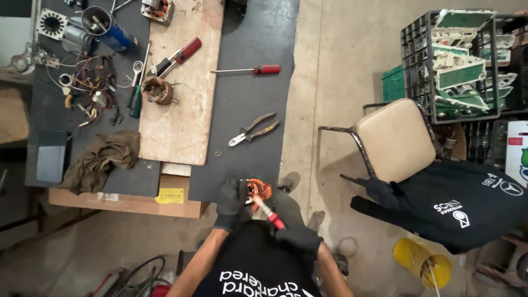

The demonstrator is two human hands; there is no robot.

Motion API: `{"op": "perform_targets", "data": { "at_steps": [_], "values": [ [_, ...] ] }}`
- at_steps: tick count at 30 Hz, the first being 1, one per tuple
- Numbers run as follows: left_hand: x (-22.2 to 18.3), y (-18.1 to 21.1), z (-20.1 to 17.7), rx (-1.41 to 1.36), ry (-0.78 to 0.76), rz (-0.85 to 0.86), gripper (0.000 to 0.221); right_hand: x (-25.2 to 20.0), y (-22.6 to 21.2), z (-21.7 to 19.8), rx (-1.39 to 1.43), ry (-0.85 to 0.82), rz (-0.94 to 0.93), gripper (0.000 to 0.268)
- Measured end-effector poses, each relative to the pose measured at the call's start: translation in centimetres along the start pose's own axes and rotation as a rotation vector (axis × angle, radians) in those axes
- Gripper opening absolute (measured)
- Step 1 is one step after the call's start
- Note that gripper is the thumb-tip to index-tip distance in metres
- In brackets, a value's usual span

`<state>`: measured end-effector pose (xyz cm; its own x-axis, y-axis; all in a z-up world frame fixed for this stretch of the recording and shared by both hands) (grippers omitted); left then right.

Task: Repairing a motor component by stripping and cutting wires using pliers and wire strippers

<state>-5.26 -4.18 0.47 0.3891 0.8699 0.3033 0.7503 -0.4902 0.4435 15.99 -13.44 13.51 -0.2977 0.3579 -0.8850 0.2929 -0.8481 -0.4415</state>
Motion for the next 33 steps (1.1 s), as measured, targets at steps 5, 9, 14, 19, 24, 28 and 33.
{"op": "perform_targets", "data": {
  "at_steps": [5, 9, 14, 19, 24, 28, 33],
  "values": [
    [-0.9, -0.6, -1.4, -0.093, -0.065, -0.066, 0.02, 1.8, 4.5, 0.7, -0.552, 0.073, -0.128, 0.098],
    [-1.0, -0.7, -2.2, -0.198, -0.14, -0.115, 0.023, -0.9, 2.7, 0.7, -0.594, 0.056, -0.027, 0.093],
    [-1.8, -0.2, -3.4, -0.298, -0.22, -0.158, 0.027, -5.0, 1.5, 0.9, -0.64, 0.027, 0.1, 0.087],
    [-1.3, 0.4, -4.7, -0.411, -0.319, -0.204, 0.032, -5.1, 5.1, -1.2, -0.578, 0.165, 0.14, 0.085],
    [0.1, 3.0, -11.5, -0.388, -0.348, -0.237, 0.045, 0.2, 6.5, -4.0, -0.427, 0.375, 0.019, 0.093],
    [2.5, 8.7, -17.1, -0.399, -0.295, -0.38, 0.09, 3.7, 0.5, -3.0, -0.577, 0.54, -0.181, 0.099],
    [-2.2, 10.5, -4.7, 0.236, -0.335, -0.129, 0.082, 9.8, -3.2, -4.3, -0.984, 0.677, -0.586, 0.072]
  ]
}}
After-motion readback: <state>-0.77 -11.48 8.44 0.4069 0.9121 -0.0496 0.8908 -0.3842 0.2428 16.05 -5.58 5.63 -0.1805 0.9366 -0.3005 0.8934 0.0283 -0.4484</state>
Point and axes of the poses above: each hand's wrist, its own x-axis towards the middle knuckle, its own z-axis out of the palm, y = z × x, the point moved 2 cm from there along x, towards the middle knuckle, and after that the axes turned 2 degrees about z, right-handed, at the moved point
